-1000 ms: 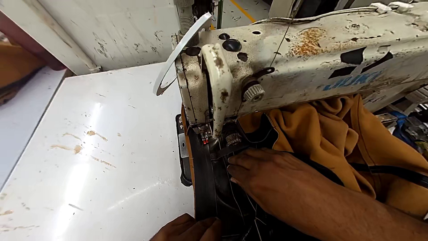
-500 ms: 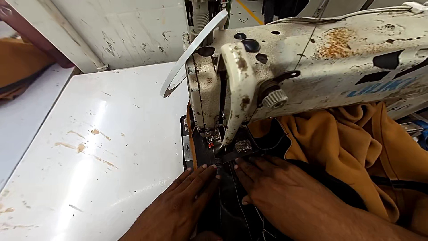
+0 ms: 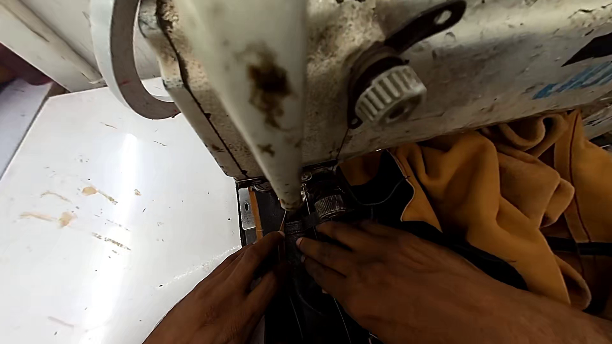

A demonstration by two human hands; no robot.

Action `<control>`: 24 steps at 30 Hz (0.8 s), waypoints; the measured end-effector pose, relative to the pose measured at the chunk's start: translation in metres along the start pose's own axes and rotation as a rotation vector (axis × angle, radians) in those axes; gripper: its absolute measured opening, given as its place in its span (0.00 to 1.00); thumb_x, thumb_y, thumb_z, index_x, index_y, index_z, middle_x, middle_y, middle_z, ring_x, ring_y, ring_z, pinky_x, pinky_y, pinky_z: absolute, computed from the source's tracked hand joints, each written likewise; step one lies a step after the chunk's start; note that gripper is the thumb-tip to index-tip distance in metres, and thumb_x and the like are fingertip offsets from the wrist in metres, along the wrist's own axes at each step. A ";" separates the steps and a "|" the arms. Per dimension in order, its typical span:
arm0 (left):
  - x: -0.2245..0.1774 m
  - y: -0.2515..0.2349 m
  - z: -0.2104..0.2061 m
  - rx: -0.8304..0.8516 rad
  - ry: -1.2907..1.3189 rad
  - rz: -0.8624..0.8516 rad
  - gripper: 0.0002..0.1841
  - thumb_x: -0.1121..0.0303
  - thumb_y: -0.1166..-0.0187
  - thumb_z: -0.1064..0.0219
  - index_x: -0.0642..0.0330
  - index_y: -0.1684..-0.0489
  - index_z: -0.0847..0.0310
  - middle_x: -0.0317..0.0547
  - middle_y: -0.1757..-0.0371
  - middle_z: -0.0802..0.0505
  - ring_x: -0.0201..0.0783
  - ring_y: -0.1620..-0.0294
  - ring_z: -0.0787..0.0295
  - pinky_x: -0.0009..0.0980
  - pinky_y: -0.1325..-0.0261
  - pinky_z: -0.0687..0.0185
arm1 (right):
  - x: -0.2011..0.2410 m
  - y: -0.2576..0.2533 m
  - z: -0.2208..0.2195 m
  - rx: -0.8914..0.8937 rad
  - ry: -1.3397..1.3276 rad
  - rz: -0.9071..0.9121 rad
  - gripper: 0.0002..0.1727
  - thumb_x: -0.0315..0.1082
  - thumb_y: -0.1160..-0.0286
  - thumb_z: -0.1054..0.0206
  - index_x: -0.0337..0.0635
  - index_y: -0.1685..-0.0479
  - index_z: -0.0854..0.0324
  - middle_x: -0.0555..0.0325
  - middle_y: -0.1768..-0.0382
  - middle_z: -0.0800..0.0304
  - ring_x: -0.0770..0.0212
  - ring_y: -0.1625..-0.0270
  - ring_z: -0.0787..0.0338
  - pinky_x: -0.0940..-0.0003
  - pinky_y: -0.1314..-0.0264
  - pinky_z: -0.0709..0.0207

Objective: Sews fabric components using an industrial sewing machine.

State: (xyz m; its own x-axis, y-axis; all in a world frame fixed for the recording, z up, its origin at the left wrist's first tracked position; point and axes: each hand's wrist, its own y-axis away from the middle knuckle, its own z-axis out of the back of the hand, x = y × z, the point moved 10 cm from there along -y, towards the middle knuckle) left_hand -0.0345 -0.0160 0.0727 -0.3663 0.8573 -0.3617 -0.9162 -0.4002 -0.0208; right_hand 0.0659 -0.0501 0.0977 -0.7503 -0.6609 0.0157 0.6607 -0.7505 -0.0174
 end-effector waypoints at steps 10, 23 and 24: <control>0.007 0.000 -0.003 -0.056 0.017 -0.008 0.54 0.24 0.34 0.35 0.63 0.16 0.33 0.56 0.14 0.26 0.47 0.15 0.28 0.43 0.16 0.31 | 0.003 0.002 -0.014 0.086 -0.002 0.038 0.21 0.39 0.09 0.52 0.43 0.34 0.15 0.54 0.25 0.15 0.50 0.30 0.13 0.56 0.45 0.16; 0.009 -0.004 -0.009 -0.136 -0.169 -0.103 0.60 0.15 0.37 0.50 0.60 0.13 0.34 0.52 0.12 0.27 0.47 0.12 0.33 0.50 0.11 0.44 | -0.008 0.011 -0.013 -0.002 -0.017 0.011 0.24 0.43 0.06 0.54 0.40 0.38 0.15 0.52 0.31 0.11 0.52 0.26 0.13 0.59 0.30 0.18; 0.010 -0.004 -0.009 -0.127 -0.153 -0.103 0.61 0.15 0.37 0.50 0.60 0.13 0.36 0.53 0.11 0.29 0.48 0.09 0.37 0.54 0.08 0.49 | -0.009 0.011 -0.013 -0.007 -0.022 0.012 0.24 0.44 0.06 0.54 0.39 0.38 0.15 0.52 0.31 0.11 0.52 0.27 0.13 0.59 0.30 0.18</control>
State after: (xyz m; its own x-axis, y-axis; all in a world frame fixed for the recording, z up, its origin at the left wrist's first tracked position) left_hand -0.0327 -0.0086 0.0604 -0.3008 0.9311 -0.2064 -0.9259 -0.3370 -0.1707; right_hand 0.0792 -0.0523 0.0846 -0.7417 -0.6697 0.0372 0.6693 -0.7426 -0.0243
